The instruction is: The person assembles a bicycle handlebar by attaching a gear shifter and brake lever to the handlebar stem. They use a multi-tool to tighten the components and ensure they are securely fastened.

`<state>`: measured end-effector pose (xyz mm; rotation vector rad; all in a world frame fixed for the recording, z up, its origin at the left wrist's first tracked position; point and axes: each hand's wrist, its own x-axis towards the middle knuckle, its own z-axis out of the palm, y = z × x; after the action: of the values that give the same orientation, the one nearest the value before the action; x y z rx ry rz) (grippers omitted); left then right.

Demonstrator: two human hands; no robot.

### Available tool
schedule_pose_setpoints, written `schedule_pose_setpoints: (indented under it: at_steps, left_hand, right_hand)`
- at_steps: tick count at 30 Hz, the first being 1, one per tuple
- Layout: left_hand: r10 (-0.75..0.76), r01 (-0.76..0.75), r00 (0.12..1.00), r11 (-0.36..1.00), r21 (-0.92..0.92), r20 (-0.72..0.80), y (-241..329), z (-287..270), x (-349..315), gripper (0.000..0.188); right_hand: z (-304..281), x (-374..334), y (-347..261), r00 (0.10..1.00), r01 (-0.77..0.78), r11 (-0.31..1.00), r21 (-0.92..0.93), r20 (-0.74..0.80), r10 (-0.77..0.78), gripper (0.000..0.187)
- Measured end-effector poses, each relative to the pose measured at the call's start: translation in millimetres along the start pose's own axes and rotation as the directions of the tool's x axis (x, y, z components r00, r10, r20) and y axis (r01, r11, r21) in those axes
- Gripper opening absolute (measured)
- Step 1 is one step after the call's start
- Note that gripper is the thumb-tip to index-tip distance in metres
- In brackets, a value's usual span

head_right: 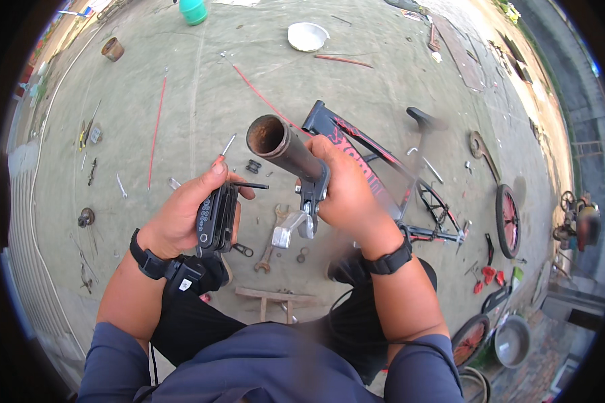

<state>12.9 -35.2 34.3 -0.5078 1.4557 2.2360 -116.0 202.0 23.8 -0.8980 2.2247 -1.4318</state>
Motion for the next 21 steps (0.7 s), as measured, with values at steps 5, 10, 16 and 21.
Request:
schedule_pose_setpoints:
  at_steps: [5,10,16,21]
  left_hand:
    - [0.061,-0.022,0.998,0.736,0.677,-0.034,-1.2,-2.0,0.7,0.066]
    - [0.053,0.116,0.987,0.434,0.894,-0.153,-21.6,-17.7,22.7,0.066]
    - [0.209,0.208,0.943,0.245,0.947,-0.261,-48.3,-60.0,51.2,0.062]
    - [0.261,0.249,0.914,0.245,0.937,-0.312,-60.5,-90.2,62.7,0.055]
  right_hand:
    - [2.4,-1.7,-5.4,0.996,-0.084,0.989,0.122,0.023,0.082,0.025]
    - [4.3,-3.5,-0.6,0.997,-0.032,0.998,0.049,0.066,0.029,0.027]
    - [12.4,-3.9,1.3,0.996,-0.052,0.998,-0.037,0.077,0.055,0.033]
    - [22.8,-2.2,1.1,0.998,-0.018,0.982,-0.185,0.063,0.03,0.033]
